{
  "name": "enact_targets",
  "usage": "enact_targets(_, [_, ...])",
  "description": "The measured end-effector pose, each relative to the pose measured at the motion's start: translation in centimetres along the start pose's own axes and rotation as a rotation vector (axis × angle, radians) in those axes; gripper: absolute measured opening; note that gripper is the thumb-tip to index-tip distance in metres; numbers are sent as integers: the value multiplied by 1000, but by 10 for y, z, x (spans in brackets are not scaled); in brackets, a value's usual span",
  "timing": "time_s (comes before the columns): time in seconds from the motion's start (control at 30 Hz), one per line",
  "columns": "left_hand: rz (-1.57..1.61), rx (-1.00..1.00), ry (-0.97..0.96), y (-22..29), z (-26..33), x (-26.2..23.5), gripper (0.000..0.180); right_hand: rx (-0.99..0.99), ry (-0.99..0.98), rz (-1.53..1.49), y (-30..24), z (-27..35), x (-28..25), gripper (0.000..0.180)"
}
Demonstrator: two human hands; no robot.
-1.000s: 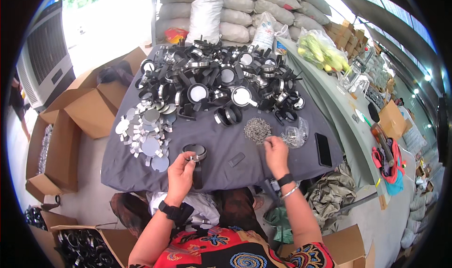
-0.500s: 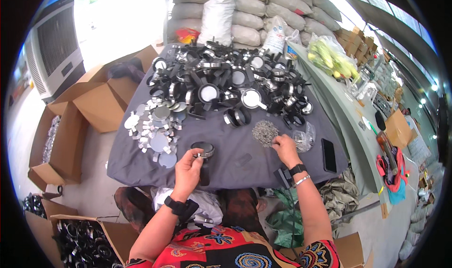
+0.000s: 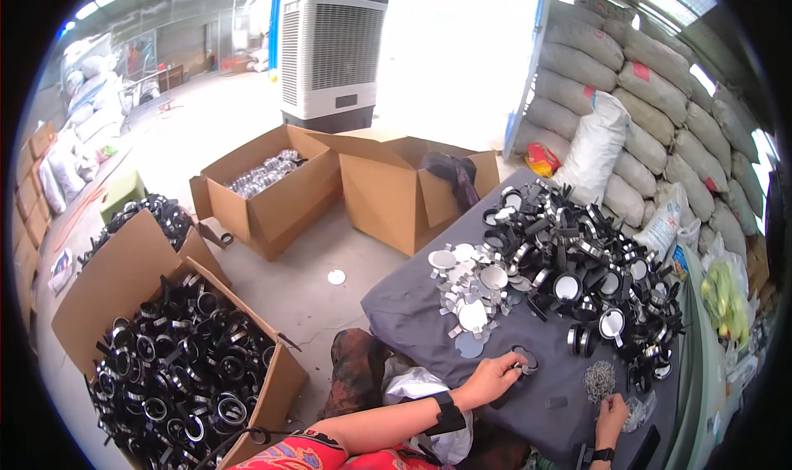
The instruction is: Manually assembling metal and plastic components into circular clamps.
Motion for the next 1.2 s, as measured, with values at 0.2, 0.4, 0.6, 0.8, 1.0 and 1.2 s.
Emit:
enact_targets(0.2, [-1, 5, -35, 5, -12, -1, 19, -425, 263, -6, -83, 8, -8, 8])
enact_targets(0.4, [-11, 23, -13, -3, -9, 1, 19, -1, -155, -615, -136, 29, 24, 7])
enact_targets(0.6, [22, -36, -20, 3, -4, 2, 18, 9, -274, -732, -161, 51, 39, 5])
enact_targets(0.8, [53, -48, -39, 2, -7, 5, 17, -134, -169, -636, -178, 55, 36, 6])
enact_targets(1.0, [125, -109, -60, -1, -10, -6, 18, -204, -131, -757, -199, 48, 64, 7])
enact_targets(1.2, [133, -123, -100, -2, -9, 2, 19, -222, -107, -784, -195, 50, 70, 8])
Point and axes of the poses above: each hand's wrist, its own z-axis away from the middle knuckle, its own x-axis out of the palm, y = z × x, the point moved 3 cm from there along -z, towards the middle knuckle, and after that the axes turned 3 degrees about x, right-handed, at the moved point
